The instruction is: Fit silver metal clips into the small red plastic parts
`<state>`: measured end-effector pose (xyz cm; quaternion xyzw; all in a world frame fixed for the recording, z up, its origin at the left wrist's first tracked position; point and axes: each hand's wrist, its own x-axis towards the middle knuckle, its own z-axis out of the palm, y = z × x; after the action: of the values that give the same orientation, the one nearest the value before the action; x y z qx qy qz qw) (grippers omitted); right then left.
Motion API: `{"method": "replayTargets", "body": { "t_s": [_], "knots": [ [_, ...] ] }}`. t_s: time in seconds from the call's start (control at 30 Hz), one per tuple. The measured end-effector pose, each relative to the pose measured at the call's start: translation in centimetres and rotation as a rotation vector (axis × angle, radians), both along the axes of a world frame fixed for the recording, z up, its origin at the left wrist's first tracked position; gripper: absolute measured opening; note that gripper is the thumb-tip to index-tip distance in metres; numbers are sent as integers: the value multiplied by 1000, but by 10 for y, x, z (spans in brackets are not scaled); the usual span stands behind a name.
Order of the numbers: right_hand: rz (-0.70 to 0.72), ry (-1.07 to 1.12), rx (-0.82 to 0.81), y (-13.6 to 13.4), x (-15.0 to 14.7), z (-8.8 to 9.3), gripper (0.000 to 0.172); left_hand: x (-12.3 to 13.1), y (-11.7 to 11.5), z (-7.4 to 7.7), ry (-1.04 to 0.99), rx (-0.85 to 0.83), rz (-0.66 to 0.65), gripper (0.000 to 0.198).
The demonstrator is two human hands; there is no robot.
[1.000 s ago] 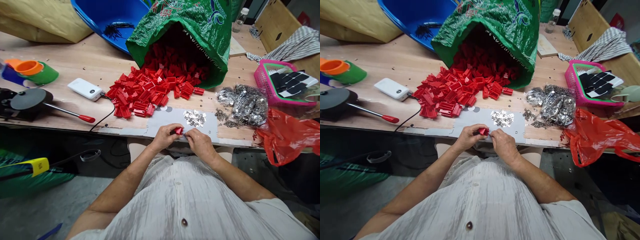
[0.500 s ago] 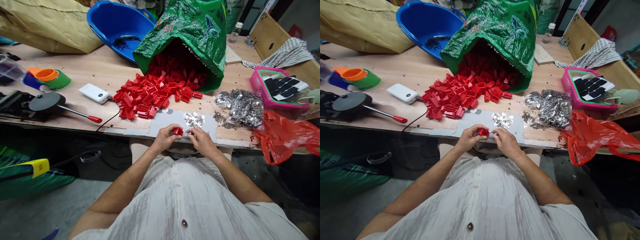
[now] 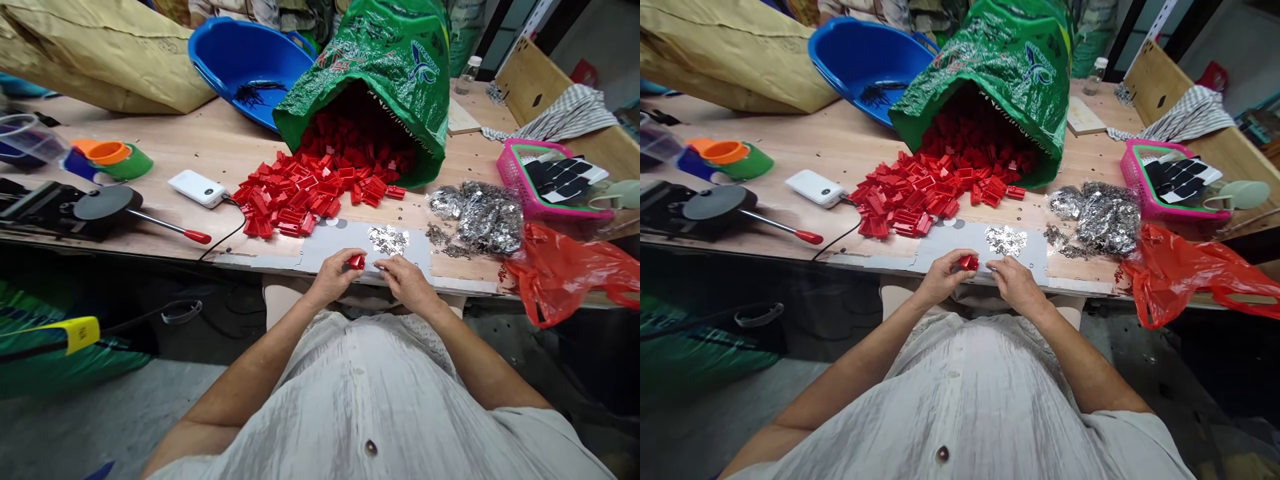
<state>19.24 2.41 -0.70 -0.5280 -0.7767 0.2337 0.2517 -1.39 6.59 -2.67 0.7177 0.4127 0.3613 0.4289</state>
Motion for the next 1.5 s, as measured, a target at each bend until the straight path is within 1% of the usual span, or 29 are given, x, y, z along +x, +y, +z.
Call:
{"method": "replayTargets", "body": {
  "t_s": [0.1,0.2,0.73,1.1,1.27,1.37,1.43,1.5],
  "knots": [
    [0,-56,-18,3,-3,-6,24,-1,4,0,59,35,-20,31],
    [-3,-68,-35,5,-7,-9,22,-3,6,1,75,25,-38,30],
    [9,-61,-50,10,-8,-12,20,-6,10,-1,57,-10,-61,28],
    [-17,-120,-92,12,-13,-5,19,-5,13,-1,50,-8,-81,26],
    [-38,-171,-84,14,-18,-6,18,-3,13,-2,50,2,-78,24],
    [-28,-184,-93,13,-17,-7,18,-4,12,-2,42,-19,-88,24],
    [-8,-168,-102,13,-14,-6,19,-5,10,0,31,-49,-73,25],
    [15,-95,-79,11,-10,-3,21,-5,7,2,-20,-85,-39,26]
  ]
}}
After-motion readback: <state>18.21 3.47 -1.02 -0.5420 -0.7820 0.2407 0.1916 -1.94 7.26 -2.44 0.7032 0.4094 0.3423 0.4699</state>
